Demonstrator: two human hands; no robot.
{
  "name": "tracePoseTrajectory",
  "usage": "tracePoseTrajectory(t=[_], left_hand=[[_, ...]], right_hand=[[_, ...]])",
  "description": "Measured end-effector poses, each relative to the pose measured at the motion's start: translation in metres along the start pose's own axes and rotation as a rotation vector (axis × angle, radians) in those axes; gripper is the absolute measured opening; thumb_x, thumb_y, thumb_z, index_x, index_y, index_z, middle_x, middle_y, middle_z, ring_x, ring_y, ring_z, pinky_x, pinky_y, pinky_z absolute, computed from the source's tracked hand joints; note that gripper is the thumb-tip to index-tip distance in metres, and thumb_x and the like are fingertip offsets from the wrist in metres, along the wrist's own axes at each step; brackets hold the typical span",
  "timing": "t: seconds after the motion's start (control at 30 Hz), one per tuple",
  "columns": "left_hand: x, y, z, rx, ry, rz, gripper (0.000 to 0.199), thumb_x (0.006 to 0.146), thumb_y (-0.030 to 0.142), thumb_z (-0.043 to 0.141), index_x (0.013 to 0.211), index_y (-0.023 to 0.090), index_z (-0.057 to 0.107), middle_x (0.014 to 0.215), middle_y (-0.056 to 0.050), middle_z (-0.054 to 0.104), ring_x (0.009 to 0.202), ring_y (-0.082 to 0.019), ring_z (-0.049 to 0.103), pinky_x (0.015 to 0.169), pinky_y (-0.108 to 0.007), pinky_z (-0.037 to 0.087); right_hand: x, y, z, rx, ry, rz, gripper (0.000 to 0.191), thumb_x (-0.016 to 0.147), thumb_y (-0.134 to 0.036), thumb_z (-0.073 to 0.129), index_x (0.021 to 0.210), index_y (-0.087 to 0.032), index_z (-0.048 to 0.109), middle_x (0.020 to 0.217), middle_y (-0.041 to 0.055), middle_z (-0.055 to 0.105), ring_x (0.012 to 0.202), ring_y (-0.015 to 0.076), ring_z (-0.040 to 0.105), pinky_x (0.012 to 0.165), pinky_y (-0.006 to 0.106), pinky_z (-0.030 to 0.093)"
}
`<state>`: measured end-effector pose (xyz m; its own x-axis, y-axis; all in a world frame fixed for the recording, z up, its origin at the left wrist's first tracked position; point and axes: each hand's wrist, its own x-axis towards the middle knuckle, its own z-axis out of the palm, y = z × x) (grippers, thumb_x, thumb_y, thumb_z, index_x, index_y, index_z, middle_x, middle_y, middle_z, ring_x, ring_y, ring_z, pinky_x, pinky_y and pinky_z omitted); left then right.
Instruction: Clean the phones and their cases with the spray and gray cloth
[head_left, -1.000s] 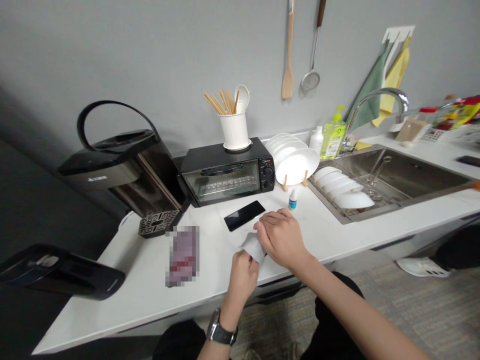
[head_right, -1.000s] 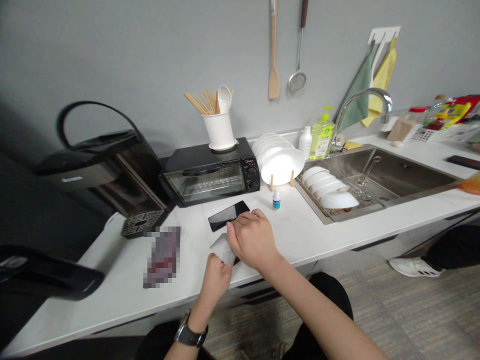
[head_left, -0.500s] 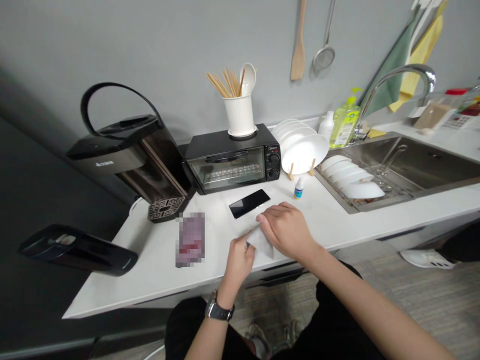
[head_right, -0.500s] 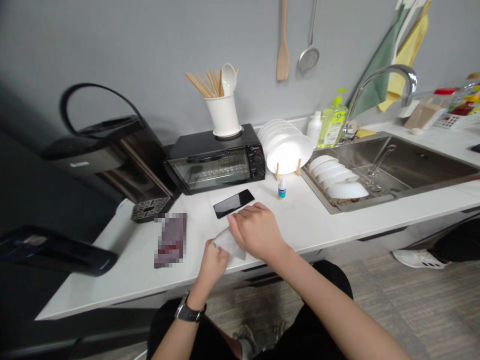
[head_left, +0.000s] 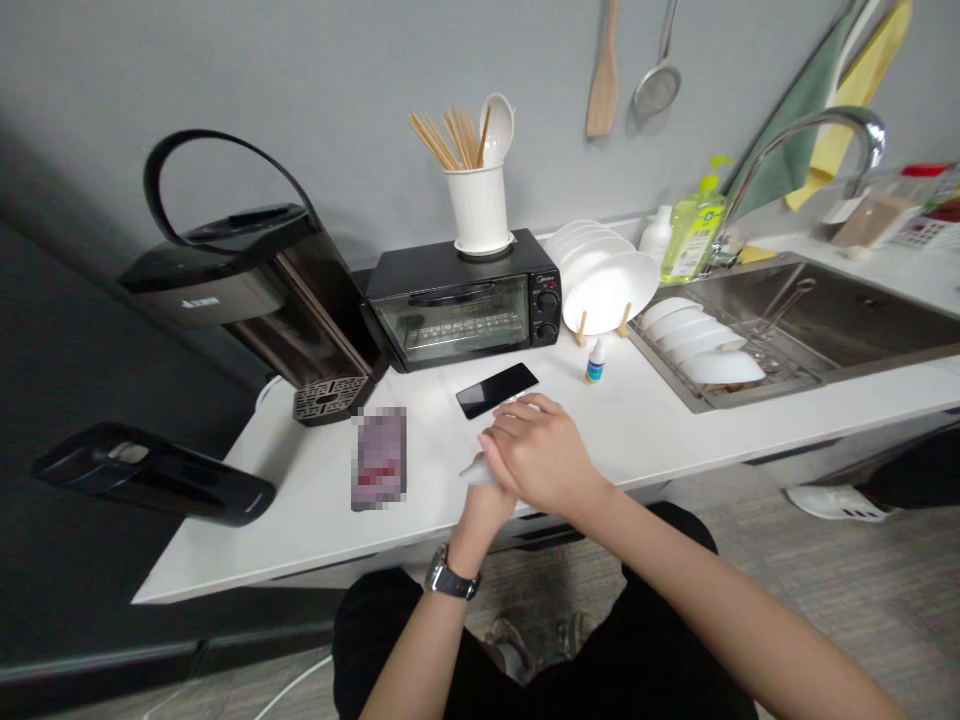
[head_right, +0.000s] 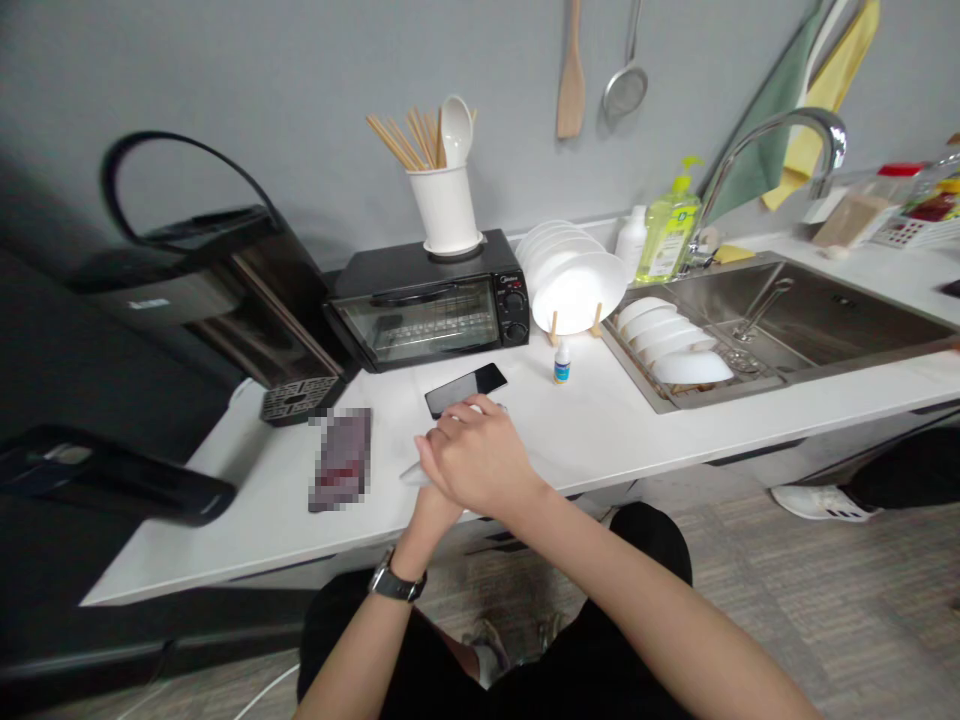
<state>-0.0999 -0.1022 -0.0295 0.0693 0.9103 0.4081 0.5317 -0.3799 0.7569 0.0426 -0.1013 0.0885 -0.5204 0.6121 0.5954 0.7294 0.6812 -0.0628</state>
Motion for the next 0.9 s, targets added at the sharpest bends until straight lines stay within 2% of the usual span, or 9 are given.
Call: tracePoseTrajectory(t=[0.13, 0.27, 0.33, 0.43, 0.5, 0.57, 0.67, 0.77, 0.9], left_hand=[[-0.004, 0.001, 0.000, -0.031, -0.022, 0.029, 0.017, 0.082, 0.014, 0.059, 0.093, 0.020, 0.069, 0.088, -0.007, 0.079, 0.090, -0.026, 0.075, 0.089, -0.039, 0.060], [-0.003, 0.003, 0.004, -0.048, -0.031, 0.029, 0.018, 0.081, 0.008, 0.056, 0.083, 0.021, 0.069, 0.077, -0.005, 0.077, 0.076, -0.023, 0.074, 0.079, -0.033, 0.061], [-0.001, 0.005, 0.005, -0.053, -0.031, 0.032, 0.021, 0.078, 0.006, 0.055, 0.082, 0.020, 0.070, 0.078, -0.005, 0.077, 0.080, -0.024, 0.074, 0.081, -0.033, 0.061], [0.001, 0.008, 0.004, -0.053, 0.005, 0.021, 0.026, 0.079, 0.005, 0.051, 0.089, 0.019, 0.071, 0.084, -0.006, 0.079, 0.085, -0.024, 0.074, 0.083, -0.034, 0.060], [0.000, 0.008, 0.002, -0.049, 0.015, 0.015, 0.022, 0.079, 0.006, 0.053, 0.085, 0.019, 0.070, 0.078, -0.005, 0.077, 0.077, -0.023, 0.073, 0.077, -0.033, 0.059], [-0.001, 0.008, -0.001, -0.040, 0.012, 0.012, 0.017, 0.080, 0.009, 0.056, 0.077, 0.020, 0.068, 0.069, -0.004, 0.072, 0.069, -0.022, 0.070, 0.072, -0.031, 0.057], [-0.003, 0.007, -0.002, -0.026, 0.028, -0.003, 0.019, 0.084, 0.012, 0.053, 0.071, 0.020, 0.065, 0.062, -0.002, 0.067, 0.060, -0.020, 0.064, 0.065, -0.029, 0.053], [-0.005, 0.007, -0.004, -0.028, 0.025, -0.004, 0.022, 0.083, 0.012, 0.051, 0.066, 0.021, 0.060, 0.056, 0.000, 0.061, 0.055, -0.018, 0.058, 0.058, -0.026, 0.048], [-0.003, 0.010, -0.008, -0.034, -0.009, 0.020, 0.023, 0.084, 0.013, 0.050, 0.064, 0.020, 0.058, 0.060, -0.001, 0.063, 0.056, -0.017, 0.058, 0.058, -0.026, 0.046]], right_hand=[[0.000, 0.005, -0.001, 0.000, 0.057, 0.121, 0.042, 0.107, -0.022, 0.043, 0.081, -0.014, 0.076, 0.089, 0.0100, 0.078, 0.090, 0.0227, 0.070, 0.091, 0.039, 0.044], [0.001, 0.007, 0.000, 0.022, 0.025, 0.033, 0.042, 0.107, -0.025, 0.044, 0.081, -0.015, 0.075, 0.087, 0.0084, 0.078, 0.089, 0.0231, 0.070, 0.093, 0.041, 0.044], [0.001, 0.008, 0.002, 0.032, 0.026, 0.078, 0.042, 0.107, -0.022, 0.042, 0.082, -0.016, 0.075, 0.089, 0.0082, 0.079, 0.087, 0.0215, 0.070, 0.094, 0.040, 0.045], [0.002, 0.010, 0.003, 0.046, 0.076, 0.128, 0.040, 0.106, -0.021, 0.043, 0.084, -0.016, 0.076, 0.093, 0.0089, 0.079, 0.094, 0.0219, 0.070, 0.101, 0.040, 0.043], [0.002, 0.011, 0.004, 0.064, 0.067, 0.082, 0.040, 0.107, -0.022, 0.044, 0.084, -0.015, 0.076, 0.093, 0.0088, 0.079, 0.097, 0.0224, 0.071, 0.107, 0.041, 0.041], [0.003, 0.013, 0.003, 0.085, 0.043, 0.097, 0.043, 0.108, -0.023, 0.041, 0.085, -0.015, 0.077, 0.092, 0.0081, 0.079, 0.095, 0.0217, 0.072, 0.110, 0.042, 0.039], [0.004, 0.013, 0.003, 0.126, 0.054, 0.177, 0.049, 0.110, -0.021, 0.035, 0.085, -0.017, 0.077, 0.093, 0.0071, 0.079, 0.094, 0.0204, 0.072, 0.108, 0.040, 0.041], [0.004, 0.013, 0.002, 0.150, 0.030, 0.104, 0.046, 0.109, -0.025, 0.038, 0.086, -0.016, 0.076, 0.094, 0.0081, 0.079, 0.095, 0.0221, 0.071, 0.107, 0.039, 0.042], [0.003, 0.017, 0.000, 0.184, -0.031, 0.157, 0.054, 0.112, -0.025, 0.030, 0.083, -0.017, 0.075, 0.085, 0.0064, 0.077, 0.082, 0.0204, 0.070, 0.096, 0.037, 0.047]])
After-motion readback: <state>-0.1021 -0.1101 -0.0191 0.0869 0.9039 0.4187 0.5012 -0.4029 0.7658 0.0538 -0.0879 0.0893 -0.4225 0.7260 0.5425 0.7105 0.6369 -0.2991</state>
